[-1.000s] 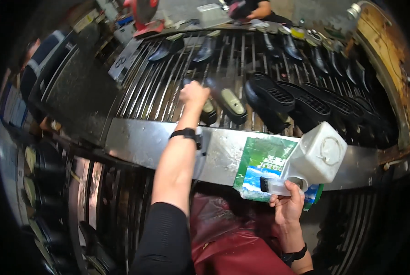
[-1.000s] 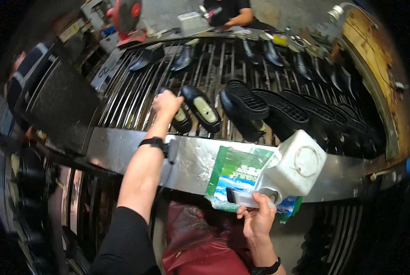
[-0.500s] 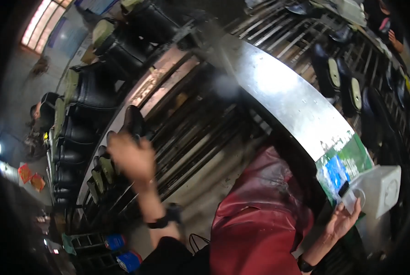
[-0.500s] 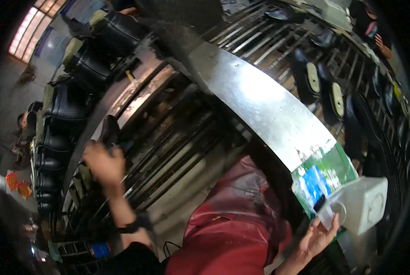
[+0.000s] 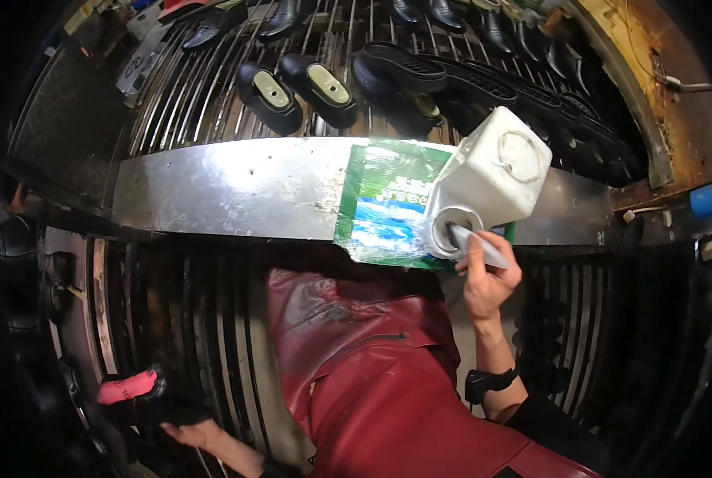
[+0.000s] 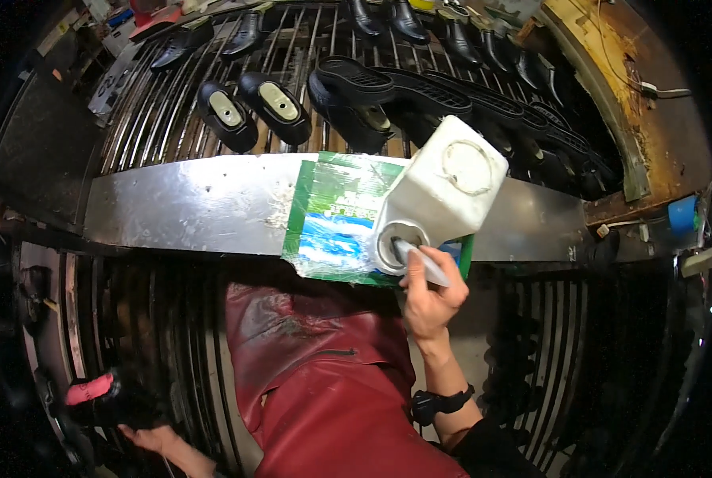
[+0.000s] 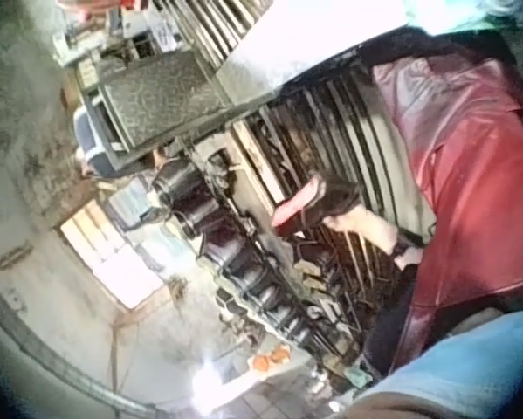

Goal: Applying glue or finishing agent to the edge of shoe soles and uppers on a production line.

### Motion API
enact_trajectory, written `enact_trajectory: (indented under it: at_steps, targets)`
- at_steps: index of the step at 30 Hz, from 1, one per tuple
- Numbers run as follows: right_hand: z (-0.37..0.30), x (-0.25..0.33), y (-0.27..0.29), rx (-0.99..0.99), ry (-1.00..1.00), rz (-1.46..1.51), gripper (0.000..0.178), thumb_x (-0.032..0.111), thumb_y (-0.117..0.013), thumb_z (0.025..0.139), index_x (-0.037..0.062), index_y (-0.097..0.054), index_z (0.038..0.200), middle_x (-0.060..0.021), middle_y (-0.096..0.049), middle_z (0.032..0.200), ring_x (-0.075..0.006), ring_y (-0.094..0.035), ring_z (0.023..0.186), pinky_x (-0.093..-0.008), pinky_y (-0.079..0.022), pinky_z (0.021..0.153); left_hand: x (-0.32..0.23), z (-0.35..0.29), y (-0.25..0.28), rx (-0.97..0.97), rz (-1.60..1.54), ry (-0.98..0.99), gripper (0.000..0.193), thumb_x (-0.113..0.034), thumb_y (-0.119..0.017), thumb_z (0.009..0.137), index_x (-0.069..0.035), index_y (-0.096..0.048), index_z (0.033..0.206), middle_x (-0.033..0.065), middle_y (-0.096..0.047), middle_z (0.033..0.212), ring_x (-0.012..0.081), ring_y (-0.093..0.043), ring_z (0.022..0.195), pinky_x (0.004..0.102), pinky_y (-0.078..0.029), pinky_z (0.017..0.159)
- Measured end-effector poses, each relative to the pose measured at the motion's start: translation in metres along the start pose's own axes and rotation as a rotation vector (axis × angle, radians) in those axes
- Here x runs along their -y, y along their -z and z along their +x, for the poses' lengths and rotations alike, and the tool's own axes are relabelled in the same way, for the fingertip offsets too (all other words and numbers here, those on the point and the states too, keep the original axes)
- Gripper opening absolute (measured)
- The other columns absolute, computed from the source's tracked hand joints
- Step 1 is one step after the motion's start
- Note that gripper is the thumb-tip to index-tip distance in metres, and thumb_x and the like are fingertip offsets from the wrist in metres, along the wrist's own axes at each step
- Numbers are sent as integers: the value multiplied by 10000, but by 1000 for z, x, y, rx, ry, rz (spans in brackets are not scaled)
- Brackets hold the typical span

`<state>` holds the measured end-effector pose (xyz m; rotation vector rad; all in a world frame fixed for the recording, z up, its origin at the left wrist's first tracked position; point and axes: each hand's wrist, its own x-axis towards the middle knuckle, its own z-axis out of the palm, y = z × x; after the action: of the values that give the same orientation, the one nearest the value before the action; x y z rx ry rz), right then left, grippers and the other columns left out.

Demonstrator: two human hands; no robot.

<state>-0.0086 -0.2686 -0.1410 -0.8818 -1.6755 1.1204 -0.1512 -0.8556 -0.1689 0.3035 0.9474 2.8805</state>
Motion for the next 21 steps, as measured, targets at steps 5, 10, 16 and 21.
enact_trajectory:
  at_steps: [5,10,16,21]
  targets:
    - [-6,1,-14,-52,-213,131,232,167,-736,1039,-56,-688,1086,-72,-684,752,-105,-643,554,-245,-494,473,125,49,-66,-166,615,40,732,-102,-791,789,-2,-596,1487,167,-620,1504,366,-590,1374,536,-388,1244]
    - [4,17,-16,-124,-665,608,286,268,-705,1062,-11,-668,1007,-102,-707,774,-172,-633,509,-294,-482,414,225,106,-227,160,1343,-332,381,-116,-704,968,-16,-602,1320,232,-678,1353,393,-652,1279,522,-511,1111]
    - [-11,35,-49,261,-685,798,200,172,-703,1054,-25,-679,1077,-149,-716,826,-203,-664,548,-310,-511,445,285,135,-139,953,1432,-751,262,-35,-668,978,-69,-565,1216,231,-687,1326,460,-653,1244,561,-614,984]
    - [-10,31,-91,646,-607,679,156,60,-747,1006,-63,-708,1092,-123,-741,849,-140,-684,581,-257,-507,481,284,132,-128,877,1483,-754,289,-13,-689,980,-70,-586,1244,209,-690,1339,438,-640,1260,539,-618,1000]
